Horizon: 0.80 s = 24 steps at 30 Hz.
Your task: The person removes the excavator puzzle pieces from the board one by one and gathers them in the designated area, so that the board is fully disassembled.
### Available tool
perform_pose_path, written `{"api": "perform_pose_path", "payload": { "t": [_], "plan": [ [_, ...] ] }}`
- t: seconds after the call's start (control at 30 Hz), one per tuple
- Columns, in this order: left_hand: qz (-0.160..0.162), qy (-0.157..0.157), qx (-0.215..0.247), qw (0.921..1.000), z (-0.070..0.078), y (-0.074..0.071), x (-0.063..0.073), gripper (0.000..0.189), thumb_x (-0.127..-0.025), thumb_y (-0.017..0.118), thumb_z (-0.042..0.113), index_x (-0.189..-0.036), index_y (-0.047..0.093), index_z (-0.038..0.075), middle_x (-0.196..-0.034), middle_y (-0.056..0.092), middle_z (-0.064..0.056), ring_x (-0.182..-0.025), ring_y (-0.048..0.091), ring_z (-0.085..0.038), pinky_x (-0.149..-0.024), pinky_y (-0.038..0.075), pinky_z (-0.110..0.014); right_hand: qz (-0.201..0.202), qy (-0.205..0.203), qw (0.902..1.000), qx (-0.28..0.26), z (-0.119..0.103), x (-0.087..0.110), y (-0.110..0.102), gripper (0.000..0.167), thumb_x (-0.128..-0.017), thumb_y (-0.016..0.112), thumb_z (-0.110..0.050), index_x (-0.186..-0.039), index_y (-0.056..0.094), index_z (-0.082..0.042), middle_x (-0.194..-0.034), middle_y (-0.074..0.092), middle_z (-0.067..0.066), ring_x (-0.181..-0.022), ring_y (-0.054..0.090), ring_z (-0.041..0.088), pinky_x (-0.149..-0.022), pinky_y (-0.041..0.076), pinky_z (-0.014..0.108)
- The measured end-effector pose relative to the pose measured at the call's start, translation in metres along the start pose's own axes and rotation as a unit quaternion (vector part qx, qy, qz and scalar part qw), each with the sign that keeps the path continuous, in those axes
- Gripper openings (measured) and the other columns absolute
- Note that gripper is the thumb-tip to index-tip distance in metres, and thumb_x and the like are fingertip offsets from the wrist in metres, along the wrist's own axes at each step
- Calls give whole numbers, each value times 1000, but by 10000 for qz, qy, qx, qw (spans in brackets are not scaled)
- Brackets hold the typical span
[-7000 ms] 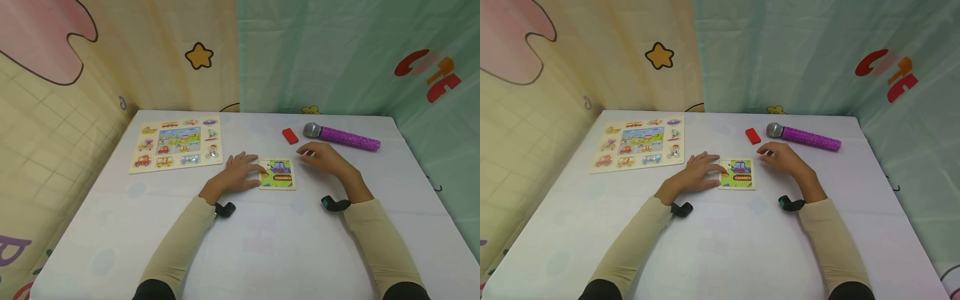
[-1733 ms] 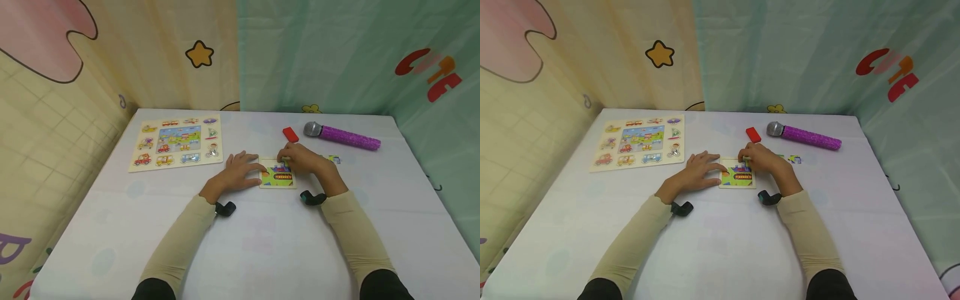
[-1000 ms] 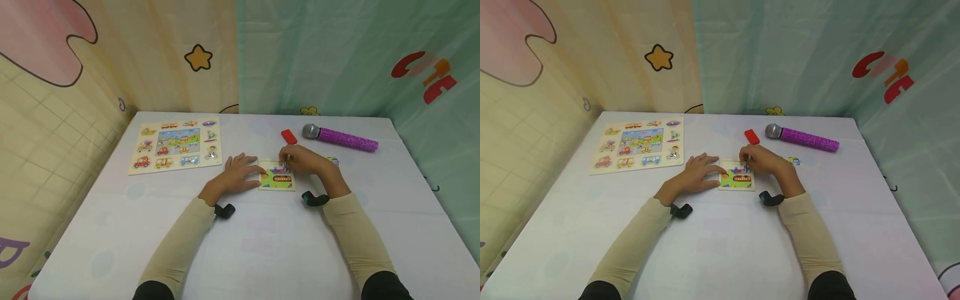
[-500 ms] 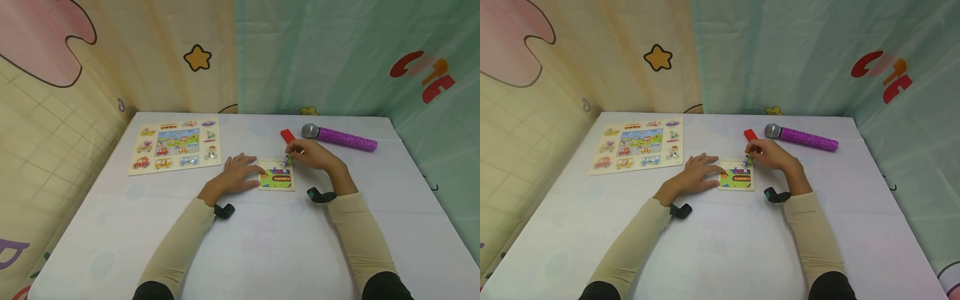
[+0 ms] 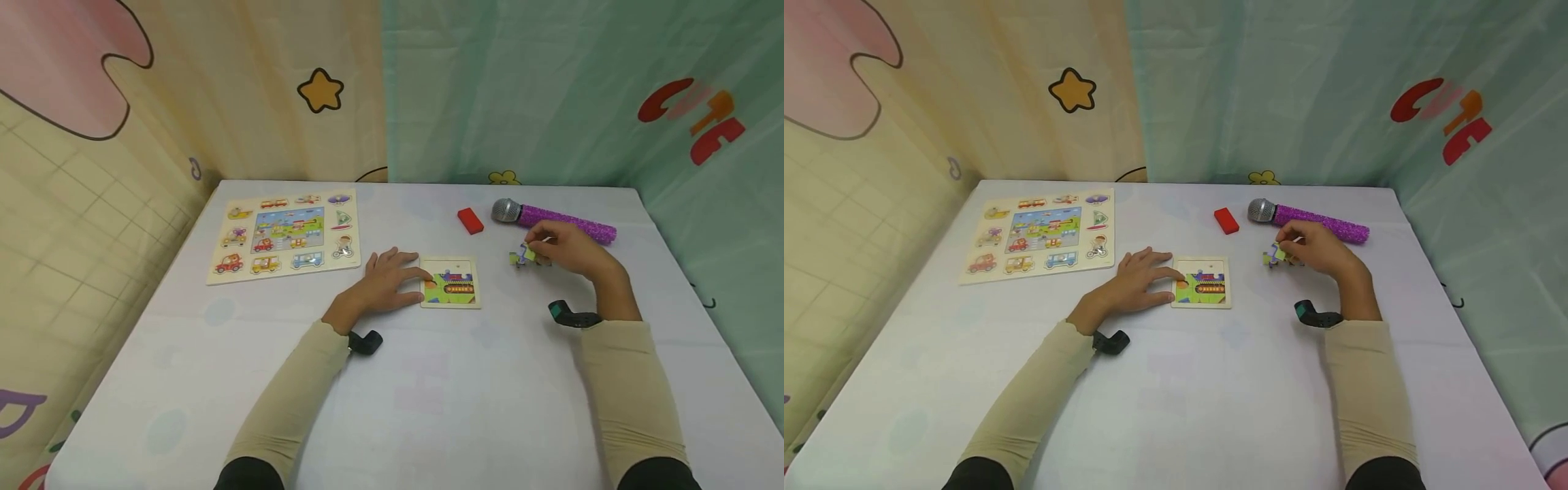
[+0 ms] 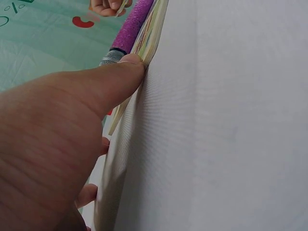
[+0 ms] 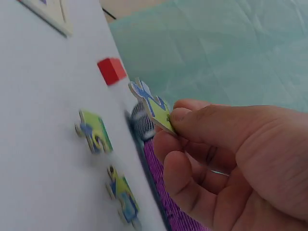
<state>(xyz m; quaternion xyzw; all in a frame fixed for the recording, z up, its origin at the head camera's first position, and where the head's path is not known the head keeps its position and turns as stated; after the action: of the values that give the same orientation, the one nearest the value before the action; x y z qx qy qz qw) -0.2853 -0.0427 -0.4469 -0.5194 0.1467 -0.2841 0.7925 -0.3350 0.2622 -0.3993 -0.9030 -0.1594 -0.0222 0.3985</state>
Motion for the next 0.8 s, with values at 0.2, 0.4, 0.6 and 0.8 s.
{"api": "perform_pose_path", "payload": {
  "t": [0.2,0.4,0.6,0.8],
  "plan": [
    [-11,-19,-7,10000,-1,1,0,42,-98,64,47,-139,60,40,-162,31,-3,-151,11,-39,-115,5,-65,852,461,9952,166,59,22,-37,32,-102,63,-33,-116,63,-4,-112,66,15,-99,55,27,-78,46,32],
    [-3,-25,-2,10000,-1,0,0,42,-98,64,47,-139,60,39,-162,31,-4,-151,11,-39,-115,5,-65,1491,596,9866,297,93,33,-56,29,-100,67,-29,-112,65,-2,-101,71,12,-89,56,18,-69,44,19],
    [32,-47,-14,10000,-2,0,0,42,-98,64,47,-139,60,39,-162,31,-3,-150,12,-39,-114,5,-66,1292,352,9898,492,90,24,-54,25,-99,68,-23,-110,67,0,-98,71,13,-92,55,23,-77,41,30],
    [12,1,-21,10000,-1,-1,0,42,-98,64,48,-139,60,39,-162,31,-3,-150,12,-40,-114,6,-66,1164,298,9916,476,90,14,-47,21,-99,68,-17,-107,67,1,-95,69,13,-91,56,25,-80,40,34]
  ]
}}
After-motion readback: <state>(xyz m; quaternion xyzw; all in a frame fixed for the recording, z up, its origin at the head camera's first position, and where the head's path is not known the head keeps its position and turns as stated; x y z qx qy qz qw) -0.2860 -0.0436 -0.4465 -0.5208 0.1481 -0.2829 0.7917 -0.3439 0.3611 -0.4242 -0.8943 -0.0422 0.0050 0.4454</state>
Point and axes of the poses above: each hand's wrist, its own x-axis away from the middle knuckle, its own y-axis out of the palm, z = x × y, the point moved 9 cm from there along -x, towards the middle knuckle
